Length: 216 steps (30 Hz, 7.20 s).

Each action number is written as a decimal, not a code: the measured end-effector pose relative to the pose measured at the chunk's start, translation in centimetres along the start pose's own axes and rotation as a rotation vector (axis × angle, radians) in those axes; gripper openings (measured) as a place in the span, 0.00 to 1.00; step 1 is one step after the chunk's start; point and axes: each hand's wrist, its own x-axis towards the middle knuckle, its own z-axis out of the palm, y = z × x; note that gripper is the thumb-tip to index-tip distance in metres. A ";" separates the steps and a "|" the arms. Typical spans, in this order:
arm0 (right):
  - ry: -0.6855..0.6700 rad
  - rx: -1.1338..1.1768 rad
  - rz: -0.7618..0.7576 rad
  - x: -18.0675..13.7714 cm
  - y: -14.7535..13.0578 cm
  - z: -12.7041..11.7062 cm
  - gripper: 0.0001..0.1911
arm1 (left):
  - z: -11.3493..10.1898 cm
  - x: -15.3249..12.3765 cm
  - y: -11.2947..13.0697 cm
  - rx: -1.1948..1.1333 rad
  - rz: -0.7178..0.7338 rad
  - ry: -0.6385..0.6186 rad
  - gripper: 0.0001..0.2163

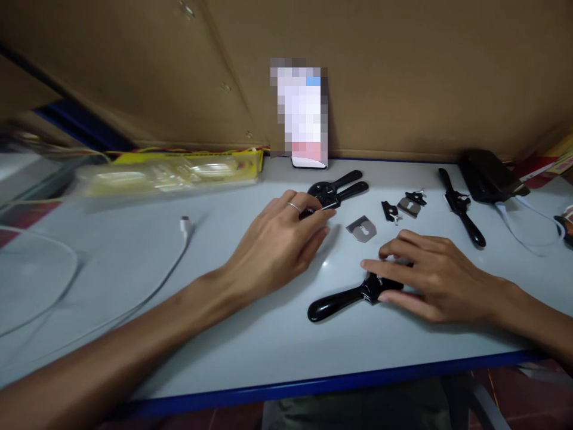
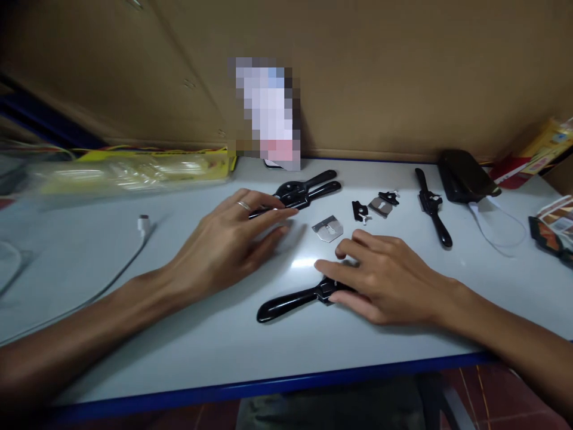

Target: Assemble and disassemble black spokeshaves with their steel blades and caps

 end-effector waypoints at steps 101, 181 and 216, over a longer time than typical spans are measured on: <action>0.069 -0.350 0.741 -0.3 11.6 1.7 0.18 | -0.6 0.7 0.7 -0.002 -0.339 -0.400 0.23; 0.036 0.523 0.689 0.3 3.5 0.5 0.13 | -0.9 -1.0 3.2 -0.111 0.348 -0.369 0.07; -0.032 0.778 0.571 1.5 0.2 1.3 0.05 | -0.2 -1.1 3.0 -0.046 0.489 -0.139 0.10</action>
